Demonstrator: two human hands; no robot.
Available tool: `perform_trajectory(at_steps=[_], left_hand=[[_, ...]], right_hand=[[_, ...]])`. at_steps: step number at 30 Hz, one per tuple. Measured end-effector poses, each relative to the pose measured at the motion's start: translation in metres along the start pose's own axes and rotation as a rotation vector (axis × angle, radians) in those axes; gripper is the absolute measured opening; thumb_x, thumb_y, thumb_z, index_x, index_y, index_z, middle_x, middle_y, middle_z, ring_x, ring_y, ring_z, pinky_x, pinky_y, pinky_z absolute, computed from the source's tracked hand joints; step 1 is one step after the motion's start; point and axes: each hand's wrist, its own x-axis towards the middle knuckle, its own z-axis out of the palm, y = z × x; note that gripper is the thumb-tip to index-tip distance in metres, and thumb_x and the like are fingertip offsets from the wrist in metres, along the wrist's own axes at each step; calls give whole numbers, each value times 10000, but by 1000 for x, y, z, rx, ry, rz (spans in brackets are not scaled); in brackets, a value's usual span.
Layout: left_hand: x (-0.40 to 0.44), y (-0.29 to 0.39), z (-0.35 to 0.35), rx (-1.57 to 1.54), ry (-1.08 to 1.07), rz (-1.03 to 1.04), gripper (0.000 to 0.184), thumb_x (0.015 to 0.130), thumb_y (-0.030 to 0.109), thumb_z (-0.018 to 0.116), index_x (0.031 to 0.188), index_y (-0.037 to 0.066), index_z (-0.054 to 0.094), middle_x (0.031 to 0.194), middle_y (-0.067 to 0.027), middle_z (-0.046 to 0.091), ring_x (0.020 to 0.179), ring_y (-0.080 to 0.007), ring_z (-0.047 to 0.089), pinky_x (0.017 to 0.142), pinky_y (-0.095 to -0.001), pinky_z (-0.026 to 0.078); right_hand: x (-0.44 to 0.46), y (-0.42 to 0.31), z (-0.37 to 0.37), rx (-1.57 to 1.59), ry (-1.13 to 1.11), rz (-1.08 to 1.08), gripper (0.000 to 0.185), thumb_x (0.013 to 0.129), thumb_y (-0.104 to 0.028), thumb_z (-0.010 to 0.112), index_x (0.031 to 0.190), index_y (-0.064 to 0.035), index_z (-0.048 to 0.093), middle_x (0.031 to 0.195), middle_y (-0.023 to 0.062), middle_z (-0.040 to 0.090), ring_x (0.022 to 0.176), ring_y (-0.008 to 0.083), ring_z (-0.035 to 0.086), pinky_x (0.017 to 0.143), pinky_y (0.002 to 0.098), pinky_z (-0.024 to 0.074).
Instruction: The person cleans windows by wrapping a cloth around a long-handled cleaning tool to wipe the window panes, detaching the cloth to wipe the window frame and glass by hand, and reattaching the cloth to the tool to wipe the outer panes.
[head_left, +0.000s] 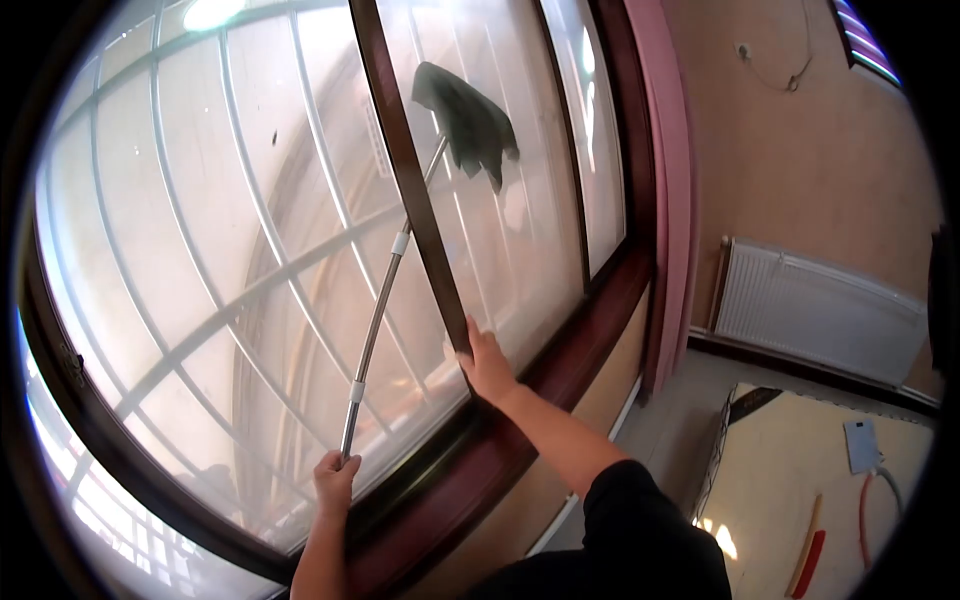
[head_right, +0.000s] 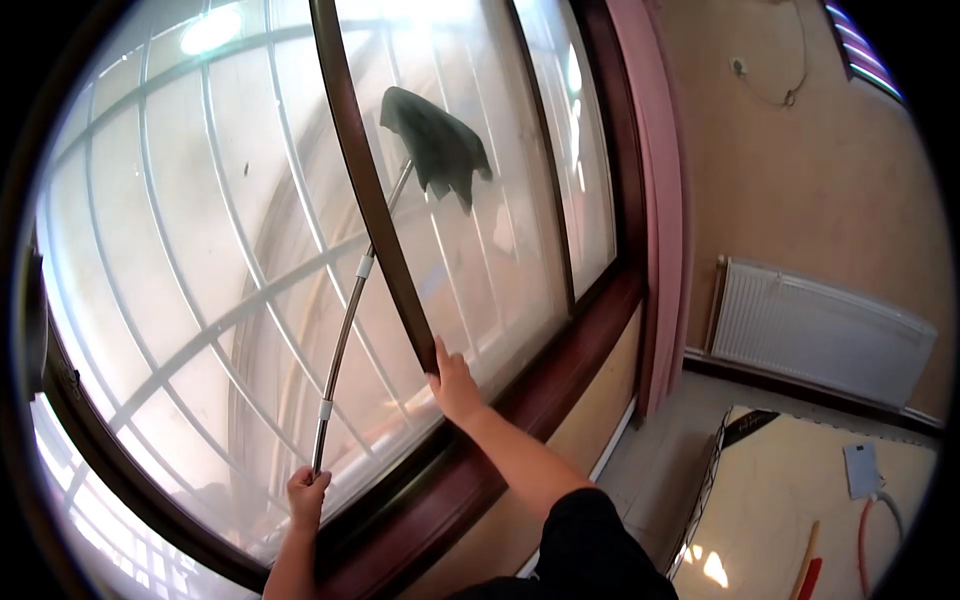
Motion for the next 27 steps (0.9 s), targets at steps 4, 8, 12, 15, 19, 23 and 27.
perform_trajectory(at_steps=[4, 8, 12, 15, 19, 23, 27], left_hand=[[10, 8, 11, 114, 33, 56, 235, 751, 169, 698, 680, 13, 537, 563, 36, 429, 540, -71, 371, 484, -271, 307], [-42, -58, -13, 201, -1, 22, 276, 740, 167, 692, 638, 17, 484, 539, -31, 407, 541, -96, 359, 487, -308, 320], [-116, -91, -63, 353, 13, 19, 301, 730, 146, 702, 620, 21, 451, 503, -29, 379, 504, -91, 343, 460, -309, 322], [-142, -107, -97, 321, -15, -19, 309, 719, 135, 713, 607, 23, 448, 478, -35, 367, 469, -86, 334, 436, -299, 311], [-107, -85, -77, 489, -190, -34, 331, 691, 210, 721, 597, 15, 471, 481, -86, 401, 443, -166, 380, 449, -357, 315], [-53, -84, -19, 532, -315, -16, 331, 707, 259, 705, 644, 1, 506, 556, -118, 447, 522, -204, 425, 518, -379, 354], [-13, -61, 36, 452, -426, 16, 328, 731, 269, 677, 699, -14, 516, 588, -155, 471, 558, -225, 449, 551, -396, 363]], right_hand=[[-1, 0, -4, -12, -22, 25, 768, 833, -148, 614, 1450, -69, 163, 980, 218, 467, 909, 400, 487, 799, 454, 435], [-7, 6, 8, -19, -1, 11, 738, 845, -141, 604, 1440, -58, 176, 957, 235, 475, 884, 412, 496, 788, 458, 425], [-3, 2, 7, -35, -14, 51, 733, 848, -128, 595, 1441, -56, 170, 953, 242, 471, 865, 415, 492, 776, 457, 423], [-3, -4, 6, -3, -11, 71, 737, 846, -125, 595, 1443, -58, 168, 958, 244, 470, 867, 420, 492, 782, 454, 421], [-4, 1, 9, 8, 13, 47, 760, 832, -123, 615, 1449, -79, 174, 998, 217, 454, 924, 393, 481, 814, 445, 426], [-3, -1, 5, 12, -20, 61, 804, 814, -157, 647, 1450, -72, 164, 1022, 211, 451, 956, 390, 477, 836, 437, 428], [-5, -7, 4, -27, -26, 81, 859, 800, -194, 676, 1453, -72, 131, 990, 210, 465, 930, 385, 487, 822, 435, 434]])
